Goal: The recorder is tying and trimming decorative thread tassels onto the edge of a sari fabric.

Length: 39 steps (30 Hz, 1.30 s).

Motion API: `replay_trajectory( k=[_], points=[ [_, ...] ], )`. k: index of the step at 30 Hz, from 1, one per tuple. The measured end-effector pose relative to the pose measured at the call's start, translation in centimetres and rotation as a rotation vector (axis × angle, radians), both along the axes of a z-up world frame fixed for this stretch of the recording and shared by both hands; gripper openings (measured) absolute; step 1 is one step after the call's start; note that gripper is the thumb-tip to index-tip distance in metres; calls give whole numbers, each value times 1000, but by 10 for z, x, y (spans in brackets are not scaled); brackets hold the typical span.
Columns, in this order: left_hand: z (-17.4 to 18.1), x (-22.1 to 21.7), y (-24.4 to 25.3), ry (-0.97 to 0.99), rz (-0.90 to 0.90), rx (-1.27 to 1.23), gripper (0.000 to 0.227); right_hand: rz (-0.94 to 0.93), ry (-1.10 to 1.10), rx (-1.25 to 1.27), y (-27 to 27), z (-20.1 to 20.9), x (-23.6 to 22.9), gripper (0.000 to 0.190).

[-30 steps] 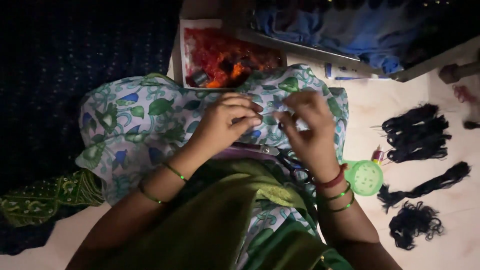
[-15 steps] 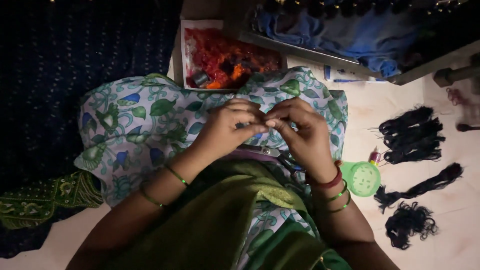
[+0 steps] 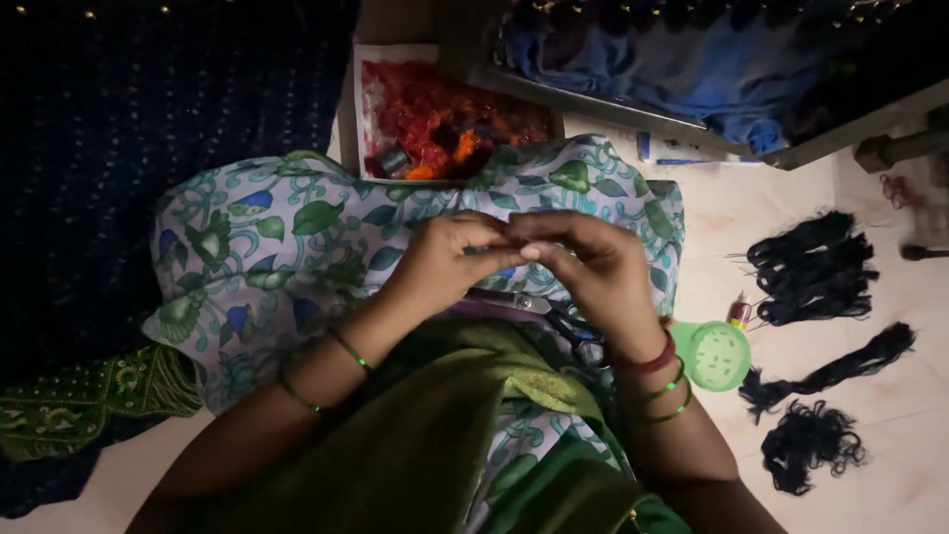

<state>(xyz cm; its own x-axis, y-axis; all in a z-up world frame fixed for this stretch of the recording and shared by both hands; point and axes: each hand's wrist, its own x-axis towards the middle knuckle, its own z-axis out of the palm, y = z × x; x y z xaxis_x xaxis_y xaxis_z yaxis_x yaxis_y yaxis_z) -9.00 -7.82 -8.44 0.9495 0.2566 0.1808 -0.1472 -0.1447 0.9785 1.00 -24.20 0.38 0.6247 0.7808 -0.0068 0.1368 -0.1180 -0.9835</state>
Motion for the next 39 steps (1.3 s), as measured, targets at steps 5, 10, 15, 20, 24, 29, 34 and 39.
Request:
replay_trajectory(
  k=[5, 10, 15, 20, 24, 29, 34, 39],
  points=[
    [-7, -3, -4, 78, -63, -160, 16, -72, -167, -2, -7, -18, 3, 8],
    [-1, -6, 1, 219, -23, 37, 20, -163, -49, 159, -7, -5, 9, 4],
    [-12, 0, 11, 344, 11, 398, 49, -209, 30, 261, -10, -2, 14, 5],
    [49, 6, 17, 209, -61, 84, 48, -223, 26, 218, -7, 5, 12, 7],
    [42, 17, 15, 11, -133, 98, 22, -177, 41, 237, -5, -1, 12, 8],
    [48, 17, 14, -21, -111, 140, 16, -188, 27, 214, -8, -3, 14, 7],
    [56, 13, 14, -8, -57, 239, 14, -147, 76, 180, -5, -1, 14, 6],
    [60, 11, 18, 15, -87, 287, 13, -126, 89, 130, -1, -1, 18, 7]
  ],
)
